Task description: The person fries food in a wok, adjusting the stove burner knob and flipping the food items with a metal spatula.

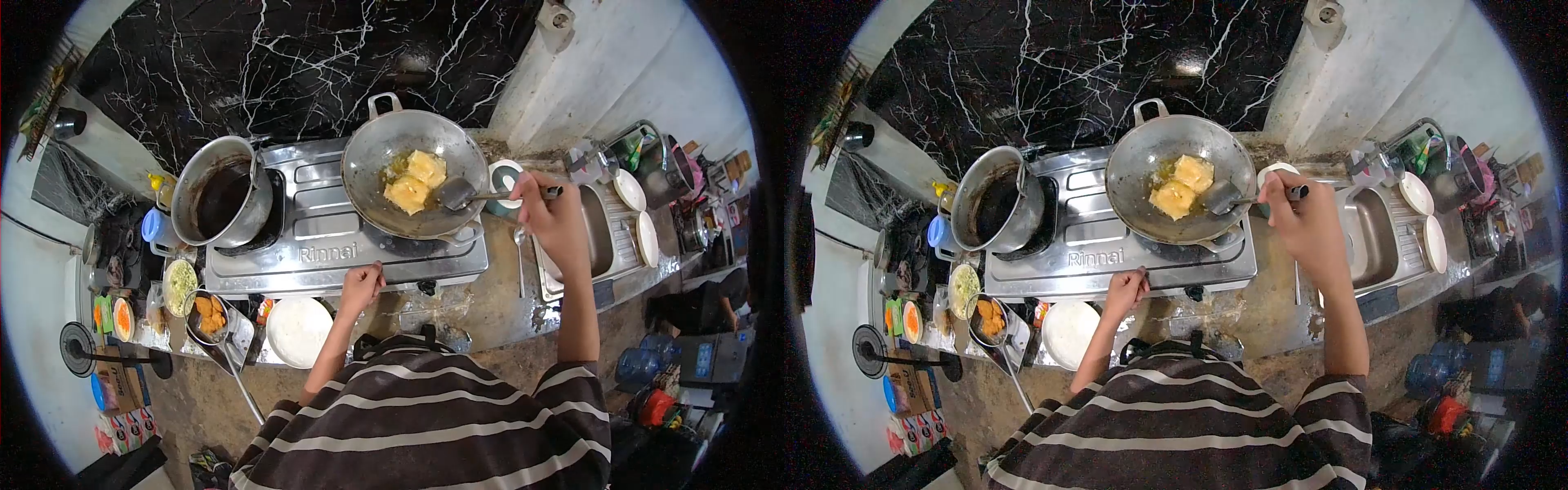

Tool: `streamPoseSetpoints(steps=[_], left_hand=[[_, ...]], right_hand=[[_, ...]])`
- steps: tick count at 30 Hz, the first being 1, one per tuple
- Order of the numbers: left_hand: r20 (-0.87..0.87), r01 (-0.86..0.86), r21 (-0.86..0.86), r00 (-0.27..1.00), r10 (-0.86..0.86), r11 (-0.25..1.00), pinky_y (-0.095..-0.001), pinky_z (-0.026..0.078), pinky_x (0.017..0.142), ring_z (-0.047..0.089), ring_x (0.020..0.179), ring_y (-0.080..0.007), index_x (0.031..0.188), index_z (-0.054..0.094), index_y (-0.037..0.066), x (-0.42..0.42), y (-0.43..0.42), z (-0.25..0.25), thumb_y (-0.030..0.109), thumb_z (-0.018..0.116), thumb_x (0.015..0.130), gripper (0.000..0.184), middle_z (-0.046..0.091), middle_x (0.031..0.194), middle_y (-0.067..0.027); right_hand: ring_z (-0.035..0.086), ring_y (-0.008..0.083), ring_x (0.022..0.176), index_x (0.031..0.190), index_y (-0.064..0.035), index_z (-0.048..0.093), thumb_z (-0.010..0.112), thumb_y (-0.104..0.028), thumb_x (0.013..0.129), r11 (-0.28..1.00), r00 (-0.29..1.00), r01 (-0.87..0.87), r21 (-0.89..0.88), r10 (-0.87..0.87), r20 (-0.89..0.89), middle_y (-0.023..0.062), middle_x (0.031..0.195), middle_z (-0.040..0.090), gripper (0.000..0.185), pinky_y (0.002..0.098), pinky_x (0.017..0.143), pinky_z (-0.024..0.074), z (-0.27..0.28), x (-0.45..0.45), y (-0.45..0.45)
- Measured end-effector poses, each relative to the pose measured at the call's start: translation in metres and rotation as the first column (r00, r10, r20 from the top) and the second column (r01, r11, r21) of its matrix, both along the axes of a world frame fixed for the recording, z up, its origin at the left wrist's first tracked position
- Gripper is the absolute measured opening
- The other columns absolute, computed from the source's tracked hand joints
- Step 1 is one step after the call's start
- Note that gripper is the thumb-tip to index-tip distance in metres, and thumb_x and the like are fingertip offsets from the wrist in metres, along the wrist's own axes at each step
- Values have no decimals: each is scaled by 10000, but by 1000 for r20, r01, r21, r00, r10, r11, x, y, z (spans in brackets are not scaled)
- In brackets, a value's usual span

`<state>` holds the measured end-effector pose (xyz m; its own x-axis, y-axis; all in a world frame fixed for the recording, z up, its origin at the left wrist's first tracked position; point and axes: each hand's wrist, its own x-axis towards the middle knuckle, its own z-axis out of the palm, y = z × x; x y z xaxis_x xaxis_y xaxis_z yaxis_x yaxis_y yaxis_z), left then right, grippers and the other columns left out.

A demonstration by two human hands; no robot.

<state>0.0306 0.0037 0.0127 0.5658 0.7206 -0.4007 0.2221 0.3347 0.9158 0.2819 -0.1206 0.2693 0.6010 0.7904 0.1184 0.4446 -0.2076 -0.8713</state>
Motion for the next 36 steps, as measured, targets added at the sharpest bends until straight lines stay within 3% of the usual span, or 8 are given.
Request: streamPoseSetpoints(steps=[8, 14, 19, 22, 26, 33, 35, 36], left_hand=[[-9, 1, -7, 1000, -1, 1000, -253, 260, 355, 369, 340, -78, 610, 571, 21, 0, 0, -1, 348, 497, 977, 497, 433, 436, 2], [-14, -6, 7, 1000, 6, 1000, -249, 265, 361, 366, 340, -72, 607, 578, 26, 0, 0, -1, 349, 502, 974, 494, 435, 435, 7], [7, 9, 25, 1000, -9, 1000, -246, 270, 365, 370, 344, -69, 608, 583, 30, -1, 1, -9, 351, 507, 970, 490, 438, 437, 9], [-8, 36, 25, 999, -36, 999, -247, 275, 368, 374, 349, -70, 607, 586, 29, -1, 3, -7, 353, 507, 969, 492, 440, 440, 11], [-23, 46, 46, 999, -44, 998, -249, 288, 379, 383, 362, -73, 606, 586, 28, -1, 2, -2, 351, 504, 969, 493, 441, 443, 12], [-20, 47, 58, 999, -46, 997, -249, 288, 381, 385, 368, -72, 604, 583, 28, -1, 2, 0, 345, 499, 974, 494, 435, 444, 14], [-26, 50, 60, 998, -48, 997, -249, 284, 379, 382, 367, -70, 603, 580, 31, -1, 2, -1, 347, 498, 975, 496, 435, 445, 15], [-35, 53, 62, 998, -51, 997, -249, 281, 377, 379, 366, -69, 601, 578, 33, -1, 2, -2, 349, 497, 977, 497, 436, 446, 15]], right_hand=[[461, 29, 520, 748, 2, 609, 528, -232, 974, 999, 999, 5, 40, -6, 32, -20, 544, 487, 335, 216, 464, 329, 16, -8, -15], [497, 38, 605, 893, 0, 626, 495, -234, 996, 985, 987, 19, 174, 10, -162, -4, 676, 561, 288, 189, 522, 385, -20, -22, -28], [549, 101, 645, 947, 43, 606, 447, -176, 1004, 930, 943, 157, 332, -42, -330, 66, 757, 587, 277, 235, 575, 460, -68, -47, -38], [569, 130, 662, 966, 52, 598, 426, -159, 1005, 901, 897, 221, 373, -38, -440, 88, 783, 593, 274, 259, 596, 484, -89, -62, -44], [573, 132, 668, 974, 47, 589, 416, -152, 1006, 927, 876, 180, 330, 1, -481, 84, 785, 586, 266, 266, 603, 493, -94, -67, -50], [559, 120, 666, 974, 44, 586, 440, -96, 984, 939, 920, 138, 316, -3, -392, 75, 788, 578, 202, 251, 628, 471, -94, -68, -50], [559, 111, 695, 977, 49, 581, 446, -44, 949, 955, 986, 49, 293, 1, -167, 71, 806, 564, 166, 243, 657, 461, -95, -66, -49], [559, 111, 695, 977, 49, 581, 446, -44, 949, 956, 987, 45, 291, 3, -163, 71, 806, 564, 166, 243, 657, 461, -93, -66, -48]])
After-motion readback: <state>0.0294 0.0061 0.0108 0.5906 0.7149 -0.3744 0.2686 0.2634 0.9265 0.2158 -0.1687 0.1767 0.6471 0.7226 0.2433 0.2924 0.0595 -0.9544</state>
